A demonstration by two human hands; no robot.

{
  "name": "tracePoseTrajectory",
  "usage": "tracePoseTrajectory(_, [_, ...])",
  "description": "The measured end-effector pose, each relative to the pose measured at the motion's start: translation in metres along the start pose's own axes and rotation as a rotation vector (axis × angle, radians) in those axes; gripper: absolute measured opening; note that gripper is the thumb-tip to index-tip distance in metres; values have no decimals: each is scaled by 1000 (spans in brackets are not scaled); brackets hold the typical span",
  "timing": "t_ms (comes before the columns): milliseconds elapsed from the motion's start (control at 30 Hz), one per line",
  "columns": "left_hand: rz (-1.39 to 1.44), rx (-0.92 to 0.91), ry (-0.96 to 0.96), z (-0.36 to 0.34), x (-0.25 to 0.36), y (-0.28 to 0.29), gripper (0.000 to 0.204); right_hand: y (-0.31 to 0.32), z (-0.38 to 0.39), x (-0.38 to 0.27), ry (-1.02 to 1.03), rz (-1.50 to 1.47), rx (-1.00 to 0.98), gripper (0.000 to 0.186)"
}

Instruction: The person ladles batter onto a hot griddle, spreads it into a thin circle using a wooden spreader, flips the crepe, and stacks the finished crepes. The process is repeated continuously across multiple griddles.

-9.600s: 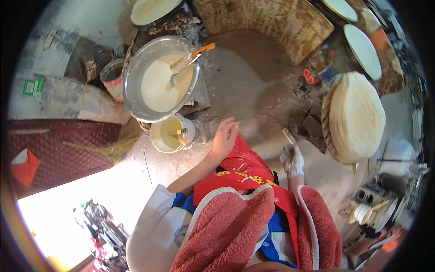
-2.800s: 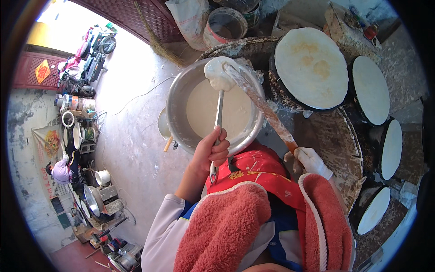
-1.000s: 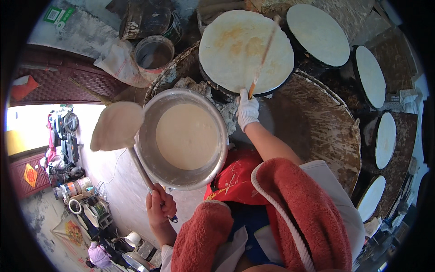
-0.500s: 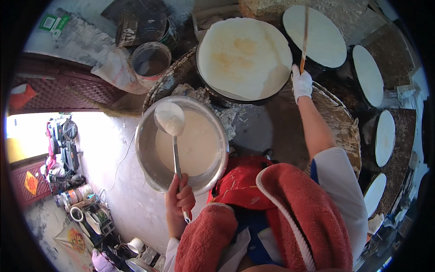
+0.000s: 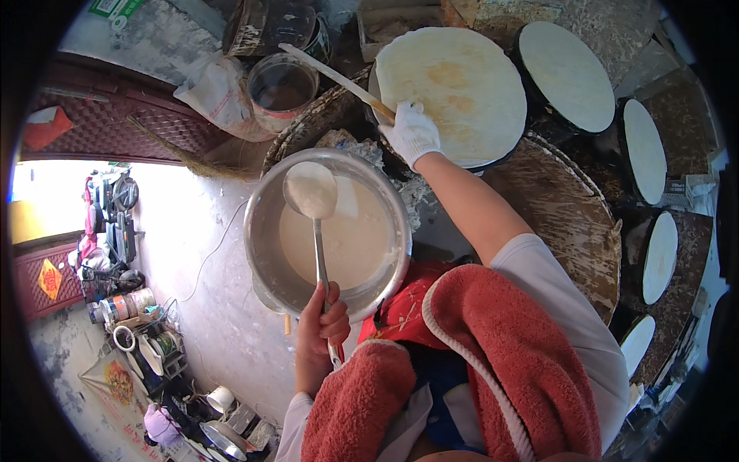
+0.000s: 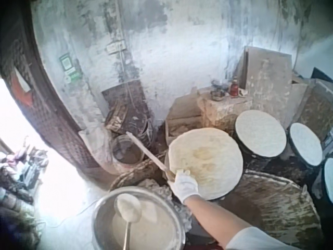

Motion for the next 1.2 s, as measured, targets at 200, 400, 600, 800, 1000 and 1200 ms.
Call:
tracePoseTrajectory(200, [-39,-49,46,-1,16,3,33,62,-12,16,-107,-227,0,34])
tracePoseTrajectory(400, [-173,-386,67,13,35,-31,35,213,10,129,-515,-945,98,30])
tracePoseTrajectory(600, [-1089,-418,93,22,-18,-88,36,307,136,289,-509,-1559,480,24])
tracePoseTrajectory(800, [-722,-138,719,-30,-149,-86,36,378,362,412,-553,-1598,835,21])
tracePoseTrajectory(1000, [-776,-175,1063,-40,-256,-91,36,424,644,424,-510,-1384,1405,22])
tracePoseTrajectory(1200, [-821,-186,1372,-37,-345,-109,37,394,877,312,-585,-1409,1856,24])
Point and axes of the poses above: each hand's wrist, its own z-axis away from the middle knuckle, its own y-axis out of the back of the hand, x = y × z, the point moved 3 cm from there along -z, towards the middle knuckle, and after that the axes turned 9 degrees about -y, right-handed, at the moved point
